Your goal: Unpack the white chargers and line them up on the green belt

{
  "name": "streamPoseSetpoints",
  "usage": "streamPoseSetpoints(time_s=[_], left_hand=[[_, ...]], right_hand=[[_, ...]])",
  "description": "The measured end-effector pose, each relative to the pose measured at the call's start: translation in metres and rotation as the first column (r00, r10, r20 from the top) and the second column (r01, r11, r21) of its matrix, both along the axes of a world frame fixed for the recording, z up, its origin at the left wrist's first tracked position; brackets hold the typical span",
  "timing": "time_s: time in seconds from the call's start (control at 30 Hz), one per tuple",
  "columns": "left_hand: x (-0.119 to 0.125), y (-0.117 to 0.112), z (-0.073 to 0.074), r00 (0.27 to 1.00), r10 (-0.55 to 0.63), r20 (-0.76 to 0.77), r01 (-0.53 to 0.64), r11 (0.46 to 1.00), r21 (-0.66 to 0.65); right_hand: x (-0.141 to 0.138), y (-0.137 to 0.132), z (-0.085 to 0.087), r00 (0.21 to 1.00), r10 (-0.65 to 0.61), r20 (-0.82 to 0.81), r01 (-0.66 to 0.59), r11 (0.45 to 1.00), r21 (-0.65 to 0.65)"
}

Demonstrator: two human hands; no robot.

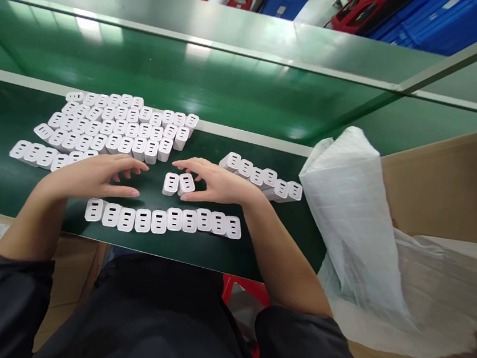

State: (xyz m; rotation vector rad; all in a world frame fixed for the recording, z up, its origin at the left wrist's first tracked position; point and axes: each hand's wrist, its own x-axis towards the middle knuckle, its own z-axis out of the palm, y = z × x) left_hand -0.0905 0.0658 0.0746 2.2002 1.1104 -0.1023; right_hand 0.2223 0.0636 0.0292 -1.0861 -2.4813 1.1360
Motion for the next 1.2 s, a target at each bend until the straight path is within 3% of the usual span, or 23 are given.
streamPoseSetpoints(time_s=[0.17,0.37,0.5,0.97,1.03,1.13,1.2], left_hand=[[0.030,0.016,-0.009,0.997,-0.082,0.003,0.082,0.997,-0.013],[0.033,0.019,-0.029,0.967,-0.022,0.252,0.107,0.939,-0.326],[0.038,0.017,-0.035,0.942,-0.025,0.334,0.176,0.887,-0.428],[0.036,0.024,-0.041,0.930,-0.103,0.352,0.247,0.886,-0.394],[0.035,0.024,-0.041,0.935,-0.101,0.340,0.236,0.893,-0.382],[0.034,0.023,-0.042,0.948,-0.088,0.306,0.202,0.909,-0.365],[0.034,0.023,-0.042,0.956,-0.078,0.282,0.178,0.919,-0.352]], right_hand=[[0.023,-0.008,-0.007,0.979,-0.128,-0.160,0.113,0.989,-0.099],[0.020,-0.014,-0.019,0.948,-0.182,-0.261,0.143,0.977,-0.159],[0.015,-0.018,-0.019,0.954,-0.173,-0.244,0.140,0.979,-0.148],[0.009,-0.021,-0.022,0.962,-0.136,-0.239,0.149,0.988,0.038],[0.016,-0.019,-0.020,0.958,-0.216,-0.191,0.248,0.955,0.162],[0.033,-0.014,-0.018,0.896,-0.437,-0.071,0.429,0.818,0.383],[0.044,-0.011,-0.019,0.849,-0.529,-0.006,0.472,0.753,0.459]])
